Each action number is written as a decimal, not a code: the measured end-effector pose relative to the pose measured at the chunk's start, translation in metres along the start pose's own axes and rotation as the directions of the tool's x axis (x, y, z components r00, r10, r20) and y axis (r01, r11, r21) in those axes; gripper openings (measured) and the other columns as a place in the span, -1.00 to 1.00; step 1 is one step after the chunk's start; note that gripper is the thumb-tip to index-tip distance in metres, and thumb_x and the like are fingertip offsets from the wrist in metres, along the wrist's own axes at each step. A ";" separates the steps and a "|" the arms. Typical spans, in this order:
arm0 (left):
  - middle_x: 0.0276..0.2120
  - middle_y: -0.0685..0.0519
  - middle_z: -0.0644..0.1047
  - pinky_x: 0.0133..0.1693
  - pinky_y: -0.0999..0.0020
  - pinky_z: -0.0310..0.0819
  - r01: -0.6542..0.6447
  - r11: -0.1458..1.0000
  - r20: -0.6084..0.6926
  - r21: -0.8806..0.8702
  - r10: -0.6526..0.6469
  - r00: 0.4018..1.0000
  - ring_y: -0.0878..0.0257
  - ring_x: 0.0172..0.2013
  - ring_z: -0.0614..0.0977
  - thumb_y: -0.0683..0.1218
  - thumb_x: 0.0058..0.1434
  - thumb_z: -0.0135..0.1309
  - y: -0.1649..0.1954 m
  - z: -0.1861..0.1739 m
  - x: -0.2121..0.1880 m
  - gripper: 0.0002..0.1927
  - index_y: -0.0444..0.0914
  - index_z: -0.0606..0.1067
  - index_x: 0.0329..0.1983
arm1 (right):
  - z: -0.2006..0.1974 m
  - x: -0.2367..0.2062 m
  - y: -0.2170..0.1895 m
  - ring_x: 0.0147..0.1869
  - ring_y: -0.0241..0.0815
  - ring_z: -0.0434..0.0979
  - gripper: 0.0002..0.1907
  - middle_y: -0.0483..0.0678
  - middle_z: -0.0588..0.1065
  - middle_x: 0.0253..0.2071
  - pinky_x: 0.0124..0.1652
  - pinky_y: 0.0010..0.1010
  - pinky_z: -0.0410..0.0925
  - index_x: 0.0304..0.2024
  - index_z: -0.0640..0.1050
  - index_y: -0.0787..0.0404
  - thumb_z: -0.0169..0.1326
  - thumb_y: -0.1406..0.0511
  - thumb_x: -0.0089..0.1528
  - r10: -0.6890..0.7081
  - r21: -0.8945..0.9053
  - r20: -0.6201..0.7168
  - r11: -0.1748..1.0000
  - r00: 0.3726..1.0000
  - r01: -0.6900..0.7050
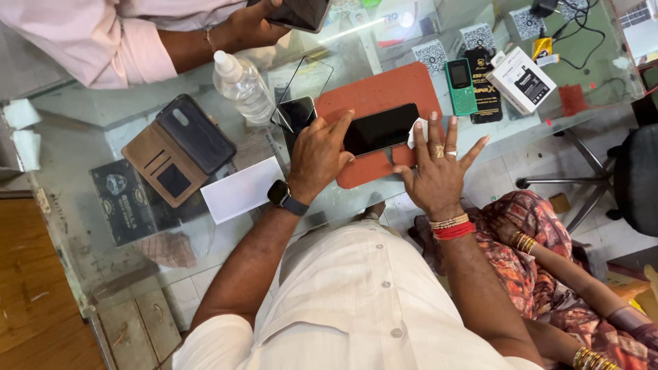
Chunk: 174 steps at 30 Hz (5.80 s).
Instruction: The person retrieves a cleaning wipe and cleans the screen of a smartphone placed on a counter. They wipe the screen repeatedly with the wipe, then briefly handle a screen protector before continuing to wipe the device.
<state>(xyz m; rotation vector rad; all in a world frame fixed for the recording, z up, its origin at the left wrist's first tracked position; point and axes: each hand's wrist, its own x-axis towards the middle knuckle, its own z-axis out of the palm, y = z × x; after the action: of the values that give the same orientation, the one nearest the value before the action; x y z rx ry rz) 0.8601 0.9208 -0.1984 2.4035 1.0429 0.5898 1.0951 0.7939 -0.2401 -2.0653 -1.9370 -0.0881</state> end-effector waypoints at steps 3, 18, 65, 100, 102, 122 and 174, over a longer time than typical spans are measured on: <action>-0.36 0.02 0.61 -0.14 0.11 0.45 -0.008 1.000 -0.027 0.003 0.008 1.000 0.01 -0.23 0.55 -0.06 -0.18 0.49 0.000 0.000 0.001 -0.06 -0.28 0.38 0.33 | 0.000 0.001 -0.016 0.68 0.28 -0.16 -0.11 0.09 0.02 0.62 0.27 0.69 -0.49 0.54 0.23 0.26 -0.23 -0.23 0.41 -0.005 -0.034 -0.017 0.999 1.000 0.004; -0.45 0.02 0.60 -0.12 0.09 0.44 -0.028 1.000 -0.040 -0.003 0.028 0.999 0.00 -0.22 0.54 -0.03 -0.20 0.49 -0.005 0.005 0.002 -0.12 -0.31 0.45 0.24 | -0.010 0.010 -0.035 0.65 0.24 -0.07 -0.01 -0.08 0.24 0.54 0.24 0.70 -0.44 0.48 0.36 0.20 -0.13 -0.32 0.25 -0.072 -0.001 -0.050 0.997 0.996 0.072; -0.35 0.01 0.64 -0.11 0.06 0.31 0.019 0.998 -0.099 0.059 -0.013 0.995 0.06 -0.14 0.52 -0.12 -0.01 0.38 -0.027 -0.011 -0.009 -0.25 -0.37 0.40 0.27 | -0.010 0.034 -0.093 0.64 0.14 0.04 -0.04 -0.06 0.24 0.53 0.29 0.67 -0.45 0.49 0.27 0.16 -0.34 -0.33 0.31 -0.293 -0.003 0.102 0.955 0.951 0.295; -0.29 0.00 0.64 -0.16 0.10 0.32 -0.015 0.978 -0.023 0.206 0.020 1.000 0.06 -0.13 0.51 0.11 -0.13 0.46 -0.008 0.004 -0.006 -0.03 -0.44 0.39 0.30 | 0.004 0.028 -0.062 0.63 0.20 0.00 -0.11 -0.07 0.22 0.53 0.33 0.62 -0.43 0.48 0.25 0.09 0.01 -0.18 0.21 -0.222 0.004 0.041 0.975 0.974 0.222; -0.31 0.00 0.64 -0.14 0.10 0.33 0.009 0.981 -0.006 0.191 -0.008 1.000 0.08 -0.12 0.52 0.10 -0.12 0.46 -0.008 0.002 -0.004 -0.03 -0.43 0.39 0.31 | 0.005 0.033 -0.068 0.62 0.19 0.02 -0.13 -0.10 0.23 0.52 0.33 0.61 -0.46 0.48 0.25 0.04 0.05 -0.19 0.24 -0.271 0.007 0.017 0.962 0.962 0.271; -0.36 -0.02 0.64 -0.11 0.11 0.34 0.062 0.986 0.088 0.153 -0.076 0.993 0.06 -0.09 0.52 0.02 -0.04 0.43 -0.007 -0.003 -0.001 -0.07 -0.41 0.31 0.36 | -0.018 0.030 -0.076 0.65 0.13 -0.01 -0.07 -0.11 0.22 0.53 0.32 0.64 -0.42 0.47 0.28 0.13 -0.27 -0.29 0.27 -0.195 -0.042 0.067 0.979 0.978 0.198; -0.53 -0.05 0.44 -0.36 0.07 0.36 0.245 0.970 -0.427 -0.001 -0.221 0.877 -0.03 -0.43 0.51 -0.12 0.38 0.21 -0.051 -0.081 -0.122 -0.73 -0.28 0.45 -0.42 | 0.003 0.012 -0.073 0.70 0.22 -0.10 -0.07 -0.04 0.23 0.59 0.26 0.69 -0.51 0.54 0.20 0.19 -0.25 -0.30 0.38 -0.100 -0.016 0.088 0.995 0.991 0.102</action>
<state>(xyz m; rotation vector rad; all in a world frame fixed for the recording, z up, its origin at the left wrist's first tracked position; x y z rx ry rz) 0.7116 0.8788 -0.1854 2.1917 1.5204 1.0385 1.0243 0.8088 -0.2266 -2.0144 -2.1014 -0.0408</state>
